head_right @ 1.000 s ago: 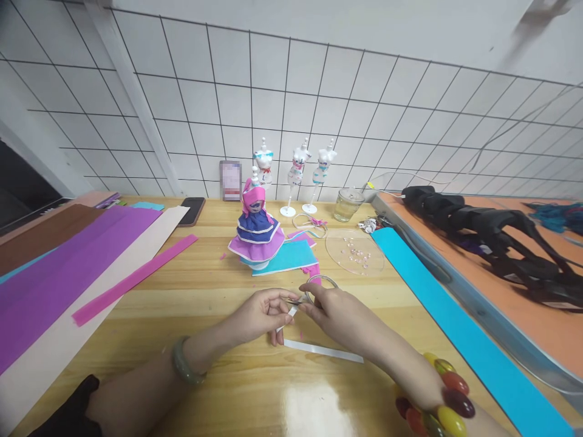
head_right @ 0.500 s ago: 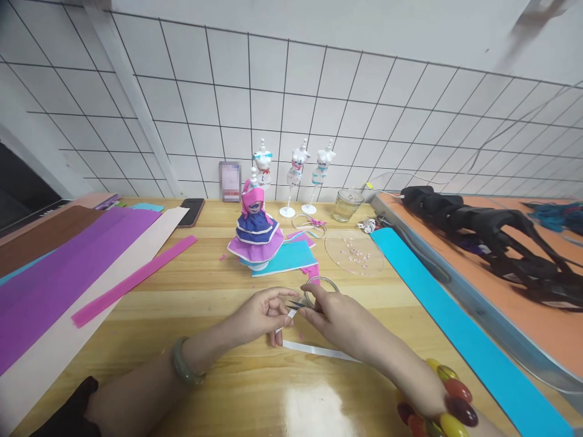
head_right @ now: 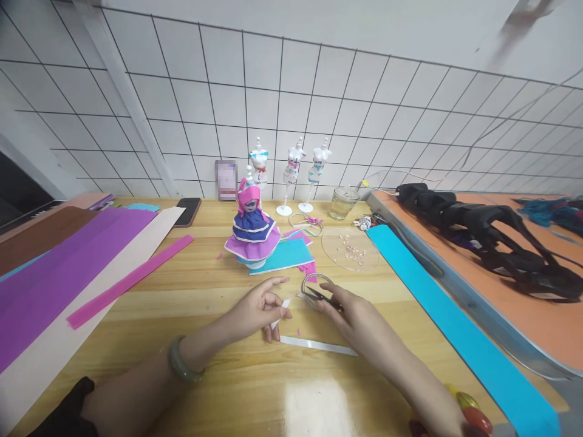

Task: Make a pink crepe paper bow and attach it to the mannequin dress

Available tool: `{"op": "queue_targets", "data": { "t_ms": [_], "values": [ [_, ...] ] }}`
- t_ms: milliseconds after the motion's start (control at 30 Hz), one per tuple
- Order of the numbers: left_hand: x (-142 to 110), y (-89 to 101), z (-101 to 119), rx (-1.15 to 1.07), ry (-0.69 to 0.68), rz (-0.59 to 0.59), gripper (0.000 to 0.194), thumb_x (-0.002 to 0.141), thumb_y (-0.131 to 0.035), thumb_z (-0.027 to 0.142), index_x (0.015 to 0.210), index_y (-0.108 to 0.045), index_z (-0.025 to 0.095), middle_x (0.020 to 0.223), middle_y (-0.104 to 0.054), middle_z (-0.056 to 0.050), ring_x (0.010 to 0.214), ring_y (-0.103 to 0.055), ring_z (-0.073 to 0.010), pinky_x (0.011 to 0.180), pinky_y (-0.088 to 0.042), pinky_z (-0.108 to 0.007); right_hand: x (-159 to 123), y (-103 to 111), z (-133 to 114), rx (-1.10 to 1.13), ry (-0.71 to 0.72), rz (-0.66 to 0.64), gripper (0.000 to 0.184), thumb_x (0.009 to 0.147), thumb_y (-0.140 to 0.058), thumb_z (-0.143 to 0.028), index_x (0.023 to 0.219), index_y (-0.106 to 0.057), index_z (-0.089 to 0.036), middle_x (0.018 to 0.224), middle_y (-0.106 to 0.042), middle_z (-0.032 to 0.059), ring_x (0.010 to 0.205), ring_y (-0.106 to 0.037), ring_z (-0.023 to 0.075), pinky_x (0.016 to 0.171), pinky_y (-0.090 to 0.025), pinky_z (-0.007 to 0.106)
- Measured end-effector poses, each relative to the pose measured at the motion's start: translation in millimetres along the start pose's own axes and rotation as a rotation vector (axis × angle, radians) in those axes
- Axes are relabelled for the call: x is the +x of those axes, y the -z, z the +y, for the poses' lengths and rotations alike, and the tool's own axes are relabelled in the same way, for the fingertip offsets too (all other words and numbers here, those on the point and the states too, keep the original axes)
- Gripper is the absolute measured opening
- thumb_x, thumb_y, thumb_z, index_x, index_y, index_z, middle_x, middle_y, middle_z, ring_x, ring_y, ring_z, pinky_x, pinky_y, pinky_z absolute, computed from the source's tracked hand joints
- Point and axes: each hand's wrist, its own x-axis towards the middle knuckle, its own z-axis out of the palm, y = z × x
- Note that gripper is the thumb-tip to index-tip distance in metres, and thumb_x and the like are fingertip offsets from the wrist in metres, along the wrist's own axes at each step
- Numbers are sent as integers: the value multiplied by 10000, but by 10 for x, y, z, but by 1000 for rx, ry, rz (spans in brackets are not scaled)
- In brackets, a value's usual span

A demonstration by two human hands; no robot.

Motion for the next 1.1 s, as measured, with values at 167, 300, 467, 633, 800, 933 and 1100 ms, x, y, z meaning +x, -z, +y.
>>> {"op": "queue_targets", "data": {
  "t_ms": [167, 300, 467, 633, 800, 933, 1100],
  "values": [
    [-26, 9, 65, 205, -19, 102, 695, 773, -541, 328, 1356, -166, 275, 854, -576, -26, 509, -605, -110, 399, -406, -179, -99, 28, 587, -226, -147, 126, 407, 849, -344, -496, 1027, -582, -217, 984, -681, 90, 851, -639, 274, 663, -478, 352],
    [-80, 54, 181, 706, -167, 245, 608, 783, -513, 280, 1342, -277, 312, 785, -590, 17, 610, -581, -114, 531, -424, -208, -186, -41, 1091, -447, -96, 238, 427, 841, -359, -512, 995, -591, -188, 923, -681, 122, 879, -622, 297, 715, -463, 391],
    [-125, 111, 313, 1126, -266, 293, 489, 798, -498, 268, 1279, -411, 258, 961, -633, -48, 871, -580, -198, 760, -437, -314, -243, -121, 1262, -559, 34, 322, 428, 854, -359, -493, 1010, -570, -154, 871, -655, 142, 819, -614, 279, 689, -459, 376],
    [-101, 86, 404, 766, -354, 322, 252, 755, -568, 252, 997, -607, 199, 1078, -600, -76, 1055, -507, -225, 933, -362, -371, -238, -124, 1182, -580, 77, 349, 401, 865, -362, -460, 996, -570, -144, 855, -634, 147, 819, -599, 277, 681, -458, 373],
    [-113, 12, 467, -45, -122, 123, 257, 681, -657, 208, 923, -608, 137, 974, -640, -95, 939, -575, -191, 837, -421, -322, -188, -98, 1138, -572, 65, 325, 378, 856, -384, -435, 949, -612, -148, 914, -626, 162, 870, -586, 303, 728, -454, 421],
    [-134, -29, 451, -222, -100, 87, 263, 643, -682, 149, 901, -634, 134, 902, -651, -80, 878, -579, -165, 813, -414, -301, -133, -66, 726, -391, 139, 369, 336, 857, -397, -405, 992, -611, -185, 1088, -589, 146, 1007, -540, 302, 816, -437, 445],
    [-134, -50, 423, -251, -88, 107, 264, 638, -673, 130, 900, -646, 136, 898, -648, -76, 884, -572, -164, 838, -399, -316, -27, -57, -112, 29, 299, 311, 194, 866, -448, -319, 951, -584, -210, 980, -620, 89, 979, -547, 214, 831, -433, 347]
  ]
}}
